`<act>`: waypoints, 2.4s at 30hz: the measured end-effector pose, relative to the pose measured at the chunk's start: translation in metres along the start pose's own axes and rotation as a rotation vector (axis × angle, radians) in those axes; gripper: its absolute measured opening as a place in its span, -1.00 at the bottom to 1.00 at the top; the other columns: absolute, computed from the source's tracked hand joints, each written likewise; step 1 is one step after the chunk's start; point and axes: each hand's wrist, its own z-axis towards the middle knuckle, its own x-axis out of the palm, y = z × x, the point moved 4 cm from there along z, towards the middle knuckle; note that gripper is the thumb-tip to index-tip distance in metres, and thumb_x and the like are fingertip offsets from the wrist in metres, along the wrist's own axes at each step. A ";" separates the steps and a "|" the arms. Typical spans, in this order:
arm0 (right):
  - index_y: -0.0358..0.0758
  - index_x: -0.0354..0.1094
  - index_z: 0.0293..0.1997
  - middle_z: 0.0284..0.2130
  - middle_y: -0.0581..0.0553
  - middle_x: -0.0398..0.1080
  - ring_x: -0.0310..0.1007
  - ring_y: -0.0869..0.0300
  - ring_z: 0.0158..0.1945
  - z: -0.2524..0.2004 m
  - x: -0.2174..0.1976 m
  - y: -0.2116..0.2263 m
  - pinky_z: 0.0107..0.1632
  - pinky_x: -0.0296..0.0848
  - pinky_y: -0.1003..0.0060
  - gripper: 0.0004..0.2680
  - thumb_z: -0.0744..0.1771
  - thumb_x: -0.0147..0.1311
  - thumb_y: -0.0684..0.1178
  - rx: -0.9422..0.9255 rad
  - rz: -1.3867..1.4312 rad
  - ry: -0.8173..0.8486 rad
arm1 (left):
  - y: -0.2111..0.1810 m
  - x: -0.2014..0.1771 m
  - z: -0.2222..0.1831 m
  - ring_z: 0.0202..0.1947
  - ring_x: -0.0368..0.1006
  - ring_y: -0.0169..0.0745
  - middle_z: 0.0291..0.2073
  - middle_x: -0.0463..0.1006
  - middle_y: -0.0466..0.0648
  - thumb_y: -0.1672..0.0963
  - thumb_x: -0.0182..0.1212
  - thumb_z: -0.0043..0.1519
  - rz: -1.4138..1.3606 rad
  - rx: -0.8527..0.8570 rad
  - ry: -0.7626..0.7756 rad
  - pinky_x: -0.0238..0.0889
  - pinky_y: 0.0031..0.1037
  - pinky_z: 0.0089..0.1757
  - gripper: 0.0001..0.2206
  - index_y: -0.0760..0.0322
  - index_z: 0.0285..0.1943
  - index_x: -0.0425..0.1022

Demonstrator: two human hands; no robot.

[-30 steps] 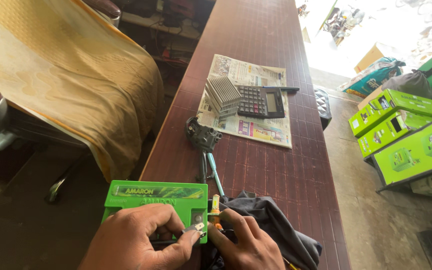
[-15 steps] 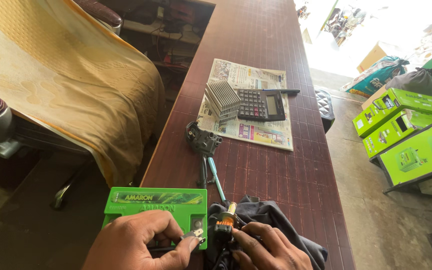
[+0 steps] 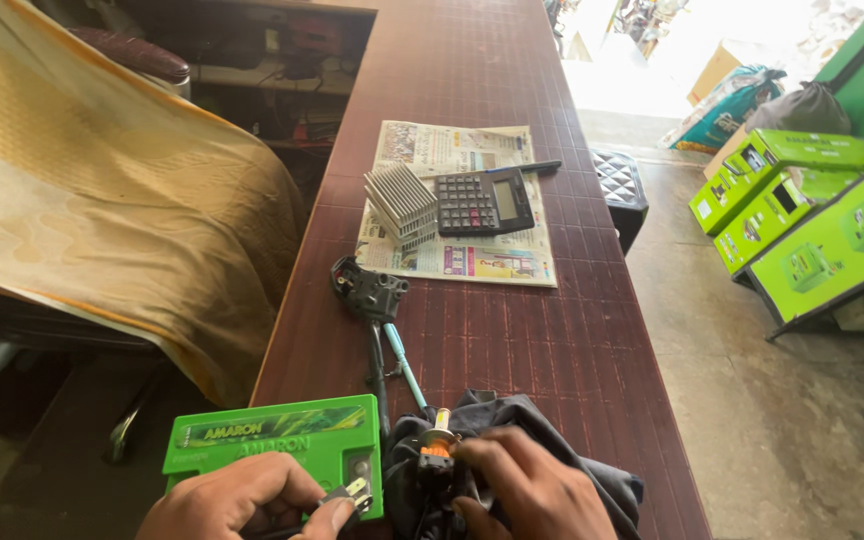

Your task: The person connects wires to an electronic board and a battery using a screwdriver and wire strippers. They apply electrical tape to the wire connections and handle various electronic components on a desk.

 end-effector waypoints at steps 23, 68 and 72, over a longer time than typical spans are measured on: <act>-0.12 0.53 0.08 -0.19 -0.10 0.51 0.62 0.11 -0.22 0.027 -0.048 0.032 -0.17 0.58 0.20 -0.69 0.29 0.25 0.15 0.077 0.047 0.036 | -0.006 -0.002 -0.003 -0.70 0.41 -0.58 -0.71 0.54 -0.21 0.06 0.68 -0.04 -0.056 -0.095 -0.013 0.24 -0.69 -0.57 -0.78 0.17 -0.57 0.71; -0.15 0.48 -0.24 -0.34 -0.06 0.56 0.61 0.12 -0.14 0.014 -0.052 0.061 0.05 0.48 0.12 -0.85 0.18 0.26 -0.13 -0.562 0.095 -0.471 | -0.037 -0.024 -0.010 -0.47 0.59 -0.42 -0.51 0.69 -0.24 -0.09 0.49 0.01 -0.019 0.152 0.053 0.48 -0.51 -0.36 -0.71 0.09 -0.49 0.68; -0.13 0.51 -0.22 -0.35 -0.01 0.59 0.65 0.21 -0.17 0.012 -0.049 0.060 0.01 0.51 0.17 -0.88 0.23 0.28 -0.14 -0.510 0.173 -0.430 | -0.038 -0.024 -0.010 -0.50 0.59 -0.39 -0.55 0.68 -0.20 -0.08 0.50 -0.01 0.014 0.003 0.110 0.49 -0.51 -0.35 -0.71 0.12 -0.49 0.68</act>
